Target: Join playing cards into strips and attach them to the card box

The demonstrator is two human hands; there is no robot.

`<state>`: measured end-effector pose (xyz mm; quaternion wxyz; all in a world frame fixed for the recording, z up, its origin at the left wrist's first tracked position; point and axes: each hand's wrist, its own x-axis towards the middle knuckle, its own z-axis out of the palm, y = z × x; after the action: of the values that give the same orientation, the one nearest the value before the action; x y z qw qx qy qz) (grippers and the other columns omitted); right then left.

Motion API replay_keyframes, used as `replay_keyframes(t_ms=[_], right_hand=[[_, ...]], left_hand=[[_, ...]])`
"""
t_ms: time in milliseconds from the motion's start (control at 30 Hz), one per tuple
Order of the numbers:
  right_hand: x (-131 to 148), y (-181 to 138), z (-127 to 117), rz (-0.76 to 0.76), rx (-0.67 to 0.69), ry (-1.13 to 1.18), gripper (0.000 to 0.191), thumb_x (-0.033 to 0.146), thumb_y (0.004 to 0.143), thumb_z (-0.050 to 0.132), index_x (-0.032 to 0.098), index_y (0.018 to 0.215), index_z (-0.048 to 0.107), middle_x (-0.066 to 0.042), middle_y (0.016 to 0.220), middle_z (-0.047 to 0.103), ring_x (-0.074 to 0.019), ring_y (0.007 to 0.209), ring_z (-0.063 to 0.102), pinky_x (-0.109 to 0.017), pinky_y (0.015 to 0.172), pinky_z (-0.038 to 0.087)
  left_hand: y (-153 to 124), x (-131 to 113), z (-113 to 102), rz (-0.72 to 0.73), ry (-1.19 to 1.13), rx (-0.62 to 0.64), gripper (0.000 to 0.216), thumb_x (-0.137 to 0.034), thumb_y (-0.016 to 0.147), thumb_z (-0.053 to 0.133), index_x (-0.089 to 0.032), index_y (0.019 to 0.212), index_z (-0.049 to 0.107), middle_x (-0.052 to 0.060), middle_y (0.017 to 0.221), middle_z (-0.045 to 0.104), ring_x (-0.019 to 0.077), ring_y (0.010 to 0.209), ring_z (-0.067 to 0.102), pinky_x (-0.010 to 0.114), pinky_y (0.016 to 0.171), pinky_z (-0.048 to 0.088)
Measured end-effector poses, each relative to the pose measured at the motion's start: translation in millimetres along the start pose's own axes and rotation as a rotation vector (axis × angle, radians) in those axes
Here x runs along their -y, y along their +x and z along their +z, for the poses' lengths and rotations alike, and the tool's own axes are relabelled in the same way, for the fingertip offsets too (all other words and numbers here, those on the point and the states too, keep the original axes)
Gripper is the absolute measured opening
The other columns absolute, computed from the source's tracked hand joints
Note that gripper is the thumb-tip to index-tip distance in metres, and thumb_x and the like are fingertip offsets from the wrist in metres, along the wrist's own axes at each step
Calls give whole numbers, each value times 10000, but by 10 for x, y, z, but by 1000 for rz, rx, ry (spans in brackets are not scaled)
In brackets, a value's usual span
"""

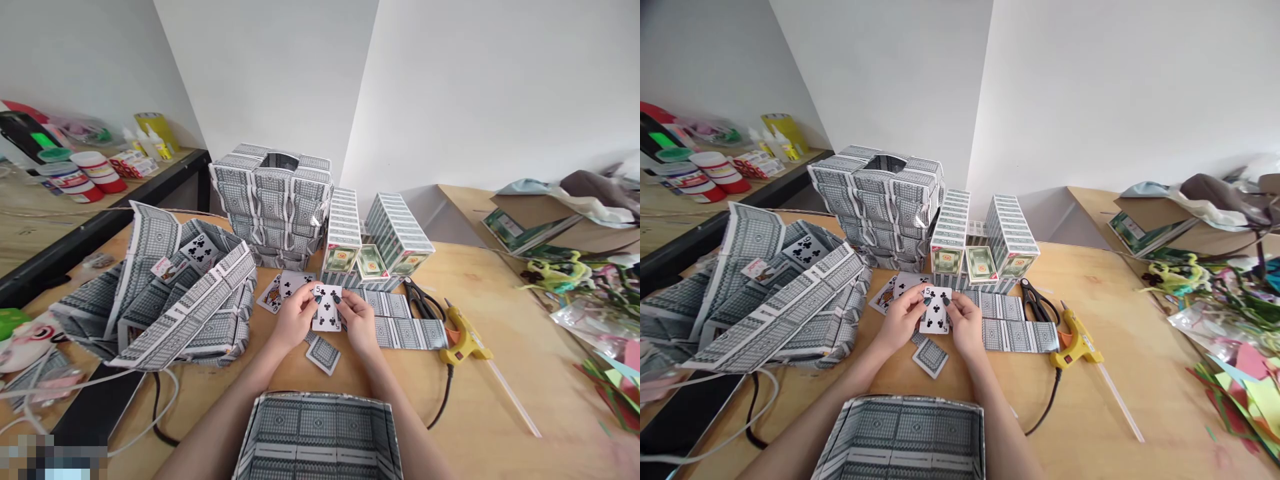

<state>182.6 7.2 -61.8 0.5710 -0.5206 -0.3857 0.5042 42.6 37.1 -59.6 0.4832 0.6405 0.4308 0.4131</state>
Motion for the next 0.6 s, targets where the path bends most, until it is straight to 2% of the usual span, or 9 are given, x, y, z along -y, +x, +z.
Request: replay_keyframes(t_ms=[267, 367, 467, 600], right_hand=[[24, -9, 23, 22, -1, 6, 291, 385, 678, 589, 169, 873, 597, 12, 619, 555, -79, 446, 347, -211, 422, 281], [35, -8, 26, 26, 0, 21, 267, 381, 674, 598, 171, 839, 592, 8, 628, 561, -86, 462, 375, -213, 431, 292], [42, -7, 24, 38, 5, 48, 256, 373, 669, 611, 170, 823, 586, 9, 629, 562, -91, 483, 402, -213, 449, 304], [49, -10, 21, 35, 13, 61, 247, 367, 679, 613, 167, 821, 584, 24, 612, 537, -67, 446, 339, -202, 428, 253]], left_hand=[[-1, -14, 8, -6, -23, -31, 335, -213, 782, 477, -153, 1105, 545, 18, 680, 595, 145, 631, 550, 228, 559, 422], [-4, -14, 10, -10, -30, -31, 332, -207, 780, 478, -154, 1100, 547, 19, 691, 599, 141, 621, 546, 225, 550, 419], [-5, -26, 15, -25, -55, -14, 342, -208, 782, 474, -155, 1114, 535, 16, 694, 592, 133, 607, 536, 218, 540, 409], [-2, -47, 21, -60, -113, 26, 377, -211, 797, 446, -165, 1169, 489, 10, 721, 593, 123, 593, 524, 210, 536, 402]])
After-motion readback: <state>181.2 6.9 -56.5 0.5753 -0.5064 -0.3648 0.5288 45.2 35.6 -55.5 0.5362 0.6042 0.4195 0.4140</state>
